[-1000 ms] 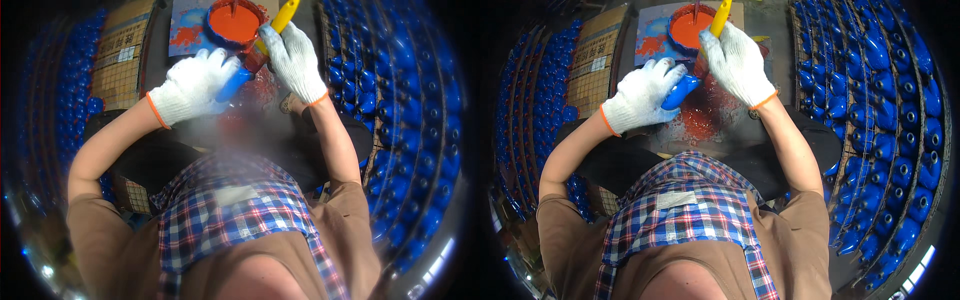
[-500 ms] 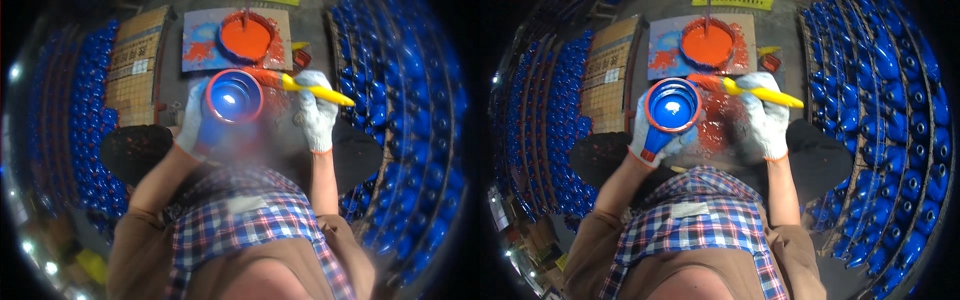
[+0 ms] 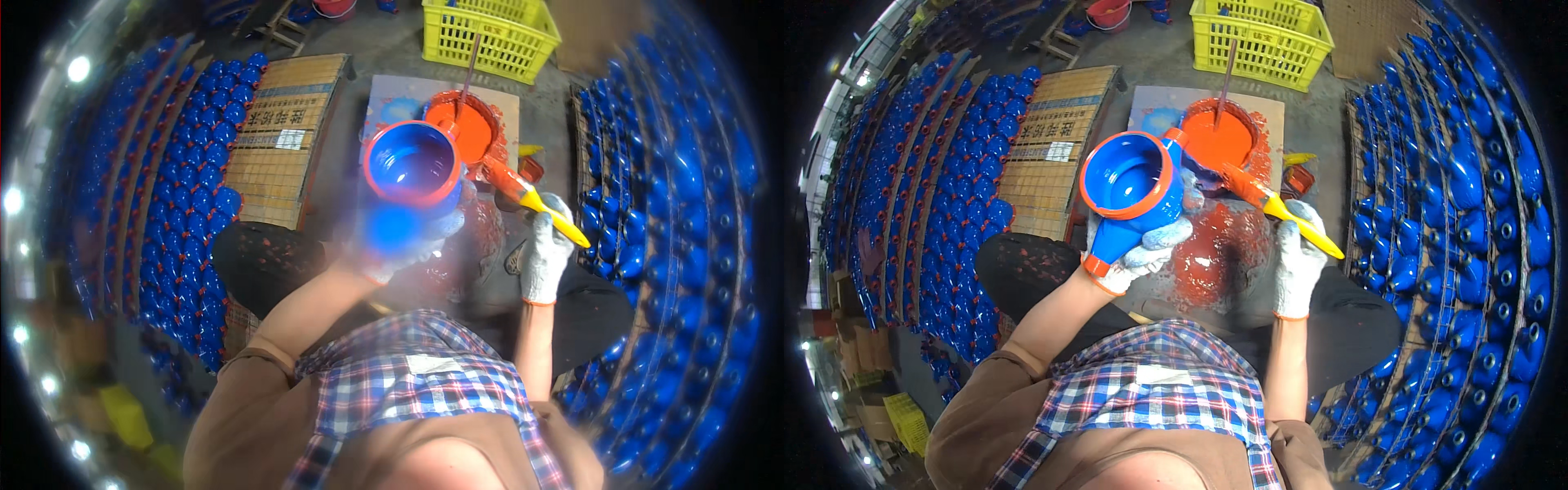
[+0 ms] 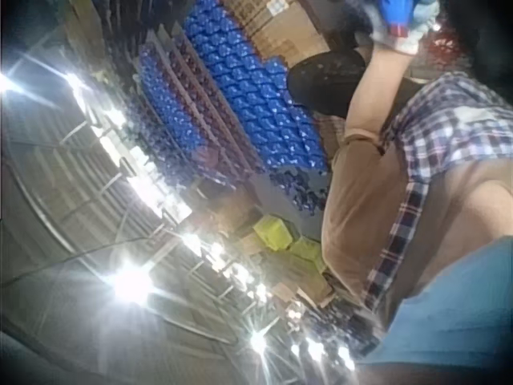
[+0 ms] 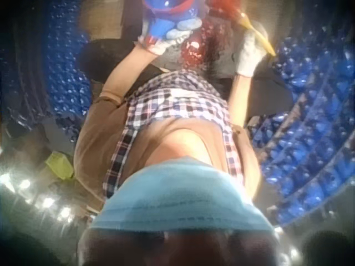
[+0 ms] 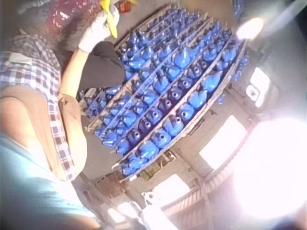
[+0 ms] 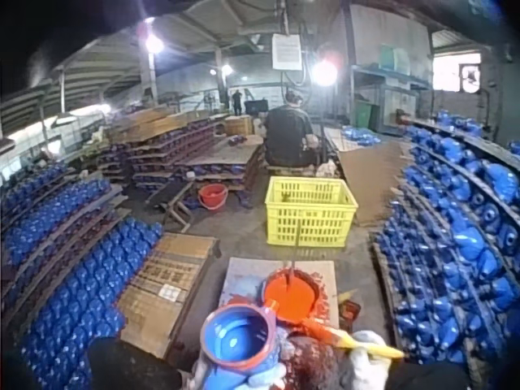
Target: The recorder is painting a blue bulbous object with orange paint using a hand brush.
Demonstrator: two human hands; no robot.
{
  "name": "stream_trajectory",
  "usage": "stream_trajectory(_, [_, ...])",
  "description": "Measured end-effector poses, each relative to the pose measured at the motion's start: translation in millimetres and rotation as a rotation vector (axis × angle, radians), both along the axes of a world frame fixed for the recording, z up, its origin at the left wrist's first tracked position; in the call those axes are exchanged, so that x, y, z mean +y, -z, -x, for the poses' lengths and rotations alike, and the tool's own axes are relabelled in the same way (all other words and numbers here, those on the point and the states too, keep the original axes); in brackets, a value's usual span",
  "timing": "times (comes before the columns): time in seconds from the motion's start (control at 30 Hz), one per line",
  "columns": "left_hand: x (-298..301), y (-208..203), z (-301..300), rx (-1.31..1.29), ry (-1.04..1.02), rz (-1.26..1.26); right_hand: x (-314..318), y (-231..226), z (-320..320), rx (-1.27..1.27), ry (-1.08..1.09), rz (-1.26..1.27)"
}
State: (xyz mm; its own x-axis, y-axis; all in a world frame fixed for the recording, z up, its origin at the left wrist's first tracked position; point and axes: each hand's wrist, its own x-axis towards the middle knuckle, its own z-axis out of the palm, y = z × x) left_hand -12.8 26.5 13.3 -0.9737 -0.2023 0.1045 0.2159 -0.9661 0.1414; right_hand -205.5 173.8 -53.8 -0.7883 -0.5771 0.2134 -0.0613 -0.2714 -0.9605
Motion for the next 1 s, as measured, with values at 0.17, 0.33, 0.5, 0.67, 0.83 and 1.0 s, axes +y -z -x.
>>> stream_trajectory(0.17, [-2, 13, -6, -0.326, -0.295, 0.3, 1, -47, 3, 0.28, -0.006, -0.02])
stream_trajectory(0.33, [1, 19, -8, -0.623, -0.329, 0.416, 2, -78, -19, 0.328, -0.023, 0.002])
stream_trajectory(0.5, [11, 27, -13, -0.641, -0.531, 0.659, 8, -68, -49, 0.283, 0.065, -0.047])
stream_trajectory(0.67, [11, 30, -13, -0.709, -0.524, 0.862, 1, -58, -51, 0.564, 0.029, -0.006])
stream_trajectory(0.83, [22, 19, 13, -0.697, -0.747, 1.357, -2, -78, -50, 0.93, 0.043, -0.117])
stream_trajectory(1.0, [15, 3, 8, -0.774, -0.467, 0.475, 8, -97, -42, 1.126, -0.222, 0.081])
